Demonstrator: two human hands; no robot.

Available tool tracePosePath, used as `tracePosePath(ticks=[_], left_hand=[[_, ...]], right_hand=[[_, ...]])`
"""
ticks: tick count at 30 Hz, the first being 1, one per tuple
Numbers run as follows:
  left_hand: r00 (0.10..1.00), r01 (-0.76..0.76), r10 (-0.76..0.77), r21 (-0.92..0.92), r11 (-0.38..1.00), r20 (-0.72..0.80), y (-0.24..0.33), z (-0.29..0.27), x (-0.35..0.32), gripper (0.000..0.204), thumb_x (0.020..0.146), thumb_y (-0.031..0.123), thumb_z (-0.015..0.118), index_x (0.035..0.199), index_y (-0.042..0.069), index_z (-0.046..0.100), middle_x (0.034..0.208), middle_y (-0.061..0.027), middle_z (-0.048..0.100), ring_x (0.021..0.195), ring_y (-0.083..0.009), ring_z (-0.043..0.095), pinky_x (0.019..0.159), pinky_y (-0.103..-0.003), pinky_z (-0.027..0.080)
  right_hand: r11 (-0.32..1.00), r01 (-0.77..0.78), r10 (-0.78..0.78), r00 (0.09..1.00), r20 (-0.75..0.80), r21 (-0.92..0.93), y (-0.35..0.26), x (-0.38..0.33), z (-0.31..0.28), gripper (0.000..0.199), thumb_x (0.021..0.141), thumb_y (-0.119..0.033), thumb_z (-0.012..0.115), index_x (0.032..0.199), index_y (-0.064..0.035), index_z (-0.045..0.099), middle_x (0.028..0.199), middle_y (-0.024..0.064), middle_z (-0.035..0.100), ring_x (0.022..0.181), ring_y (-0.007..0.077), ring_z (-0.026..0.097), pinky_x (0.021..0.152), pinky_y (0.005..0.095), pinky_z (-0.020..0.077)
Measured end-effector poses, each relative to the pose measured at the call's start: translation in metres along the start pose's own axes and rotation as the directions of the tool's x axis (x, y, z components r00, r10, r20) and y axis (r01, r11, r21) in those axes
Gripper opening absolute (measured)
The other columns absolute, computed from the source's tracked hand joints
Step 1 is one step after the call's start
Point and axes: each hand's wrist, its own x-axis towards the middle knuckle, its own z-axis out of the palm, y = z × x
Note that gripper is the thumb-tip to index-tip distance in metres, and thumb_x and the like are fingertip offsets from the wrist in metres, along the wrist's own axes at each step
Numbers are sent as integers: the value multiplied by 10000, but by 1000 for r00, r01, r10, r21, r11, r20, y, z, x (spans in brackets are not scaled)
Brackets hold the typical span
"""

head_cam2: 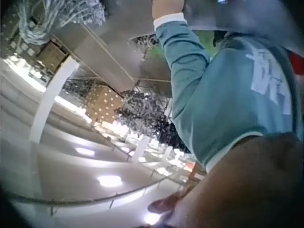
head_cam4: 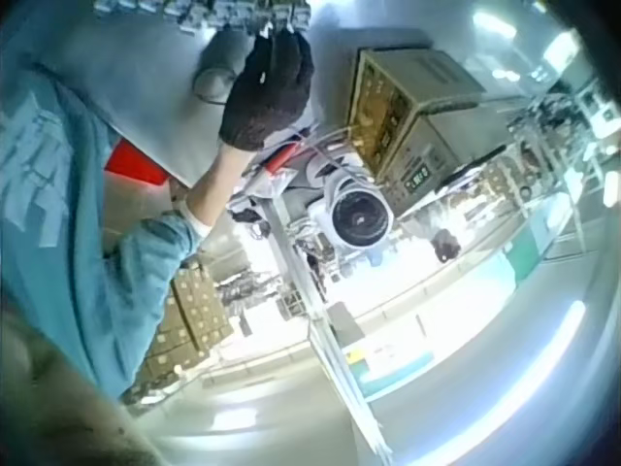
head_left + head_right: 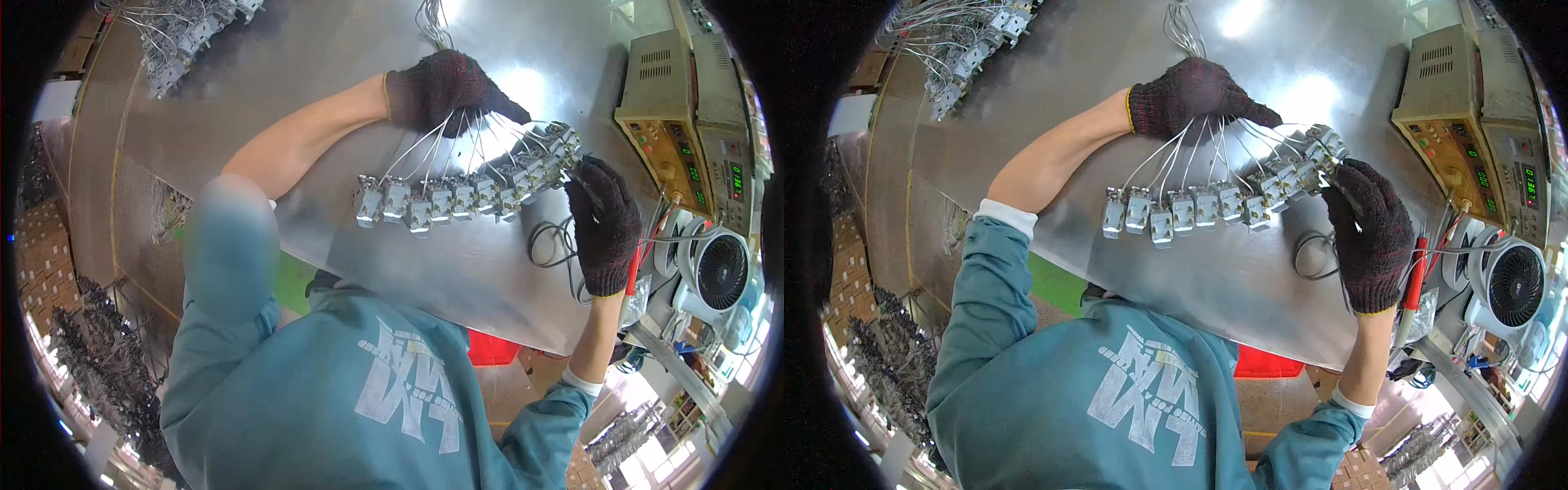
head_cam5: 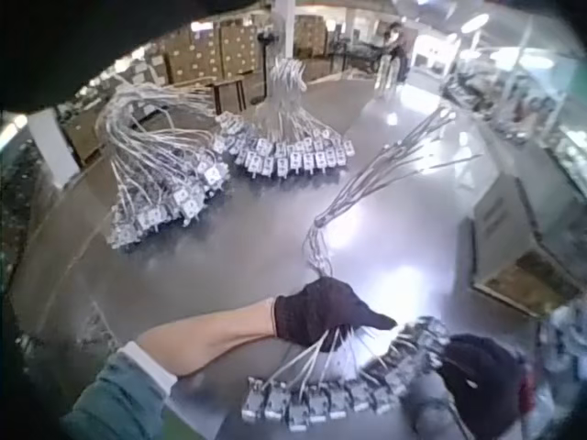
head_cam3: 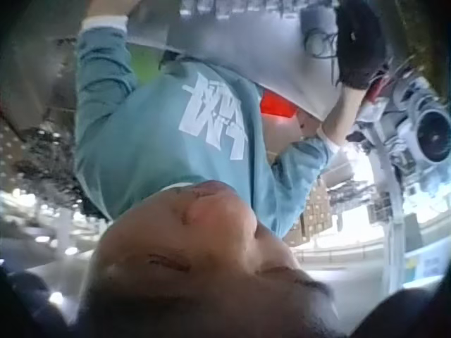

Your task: Inspecting and arranging bundles of electronic components with wires on a metal workbench.

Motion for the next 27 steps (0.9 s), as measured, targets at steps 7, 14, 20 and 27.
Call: tracePosePath(ticks=[7,14,20,27], left_hand=[[999,-2,2,13,1000,-33,-3,-3,0,768,758,76,682,1468,367,671,1121,-99,804,882,-335,765,771,-453,628],[992,-66,57,-80,995,-111,-21,-13,-2,790,742,66,694,1463,388,671,1161,-87,804,884,-336,767,775,-455,630],[995,-25,22,-32,999,-102,-37,-23,-4,784,736,81,706,1454,393,676,1145,-79,809,864,-334,770,742,-465,633],[992,-35,31,-27,999,-120,-60,-37,-13,823,728,101,720,1491,401,639,1104,-93,808,841,-331,765,721,-457,629]], right_hand=[[999,28,-27,999,-19,28,-3,7,-3,326,933,-23,802,1254,-73,768,1261,150,772,1134,306,753,963,394,593],[802,-372,440,897,-41,467,-37,-7,14,257,1027,-44,743,1276,21,738,1200,83,773,1055,130,714,923,299,580],[986,-135,151,974,-169,100,-43,17,19,293,957,-54,808,1245,-29,759,1224,139,773,1089,247,753,942,365,589],[999,-41,41,996,-83,4,-46,47,19,316,936,-30,811,1246,-53,758,1279,171,758,1152,307,747,981,394,586]])
